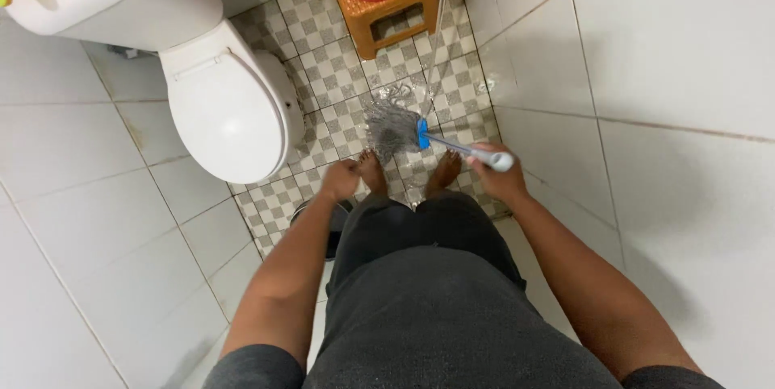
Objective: Mopping the tiled floor of a bathroom using a mop and a bucket of water
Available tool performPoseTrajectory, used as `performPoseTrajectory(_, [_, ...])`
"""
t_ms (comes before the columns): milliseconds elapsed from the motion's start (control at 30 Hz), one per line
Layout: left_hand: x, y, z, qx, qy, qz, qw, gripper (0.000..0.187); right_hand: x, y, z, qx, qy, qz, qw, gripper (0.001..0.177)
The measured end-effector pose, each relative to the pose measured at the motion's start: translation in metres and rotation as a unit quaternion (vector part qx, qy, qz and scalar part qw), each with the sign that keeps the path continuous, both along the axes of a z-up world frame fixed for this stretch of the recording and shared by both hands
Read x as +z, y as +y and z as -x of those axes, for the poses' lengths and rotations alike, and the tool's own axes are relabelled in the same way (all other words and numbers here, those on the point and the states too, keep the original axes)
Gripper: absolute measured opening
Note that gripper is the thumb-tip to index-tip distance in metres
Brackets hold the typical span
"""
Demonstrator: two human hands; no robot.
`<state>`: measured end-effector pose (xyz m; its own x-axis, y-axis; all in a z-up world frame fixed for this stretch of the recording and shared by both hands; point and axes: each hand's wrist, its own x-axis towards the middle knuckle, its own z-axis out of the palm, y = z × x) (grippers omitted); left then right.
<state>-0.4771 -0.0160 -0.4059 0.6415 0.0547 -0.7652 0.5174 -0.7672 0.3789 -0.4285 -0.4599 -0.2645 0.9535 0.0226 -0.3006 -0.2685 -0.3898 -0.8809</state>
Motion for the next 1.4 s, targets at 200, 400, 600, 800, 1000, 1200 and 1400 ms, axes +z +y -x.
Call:
performPoseTrajectory(200, [0.09,-0.107,-0.009,0.005,-0.007,0.113,0.994,0.064,-0.044,-0.019,-0.032,0.128,0.104,-0.17,0.972,0.037])
performPoseTrajectory(400, [0.099,-0.123,-0.036,0.06,-0.013,0.138,0.988,0.054,0.059,0.008,-0.076,0.128,0.193,-0.254,0.939,0.051])
performPoseTrajectory(600, [0.265,-0.162,-0.126,0.305,0.151,0.333,0.879,0.081,0.09,0.058,-0.056,0.037,0.208,-0.378,0.901,0.046])
performPoseTrajectory(800, [0.241,-0.149,-0.16,0.17,0.248,0.356,0.885,0.082,0.036,0.076,-0.048,-0.066,0.211,-0.393,0.893,0.042])
performPoseTrajectory(1000, [0.133,-0.107,-0.17,-0.023,0.286,0.283,0.915,0.082,0.044,0.129,-0.005,-0.241,0.4,-0.273,0.841,0.082])
performPoseTrajectory(1200, [0.149,-0.039,-0.232,-0.206,0.251,0.155,0.933,0.057,-0.084,0.171,0.105,-0.335,0.514,-0.217,0.76,0.077])
performPoseTrajectory(1400, [0.075,0.006,-0.257,-0.274,0.177,0.083,0.942,0.045,-0.127,0.216,0.162,-0.259,0.486,-0.133,0.824,0.055])
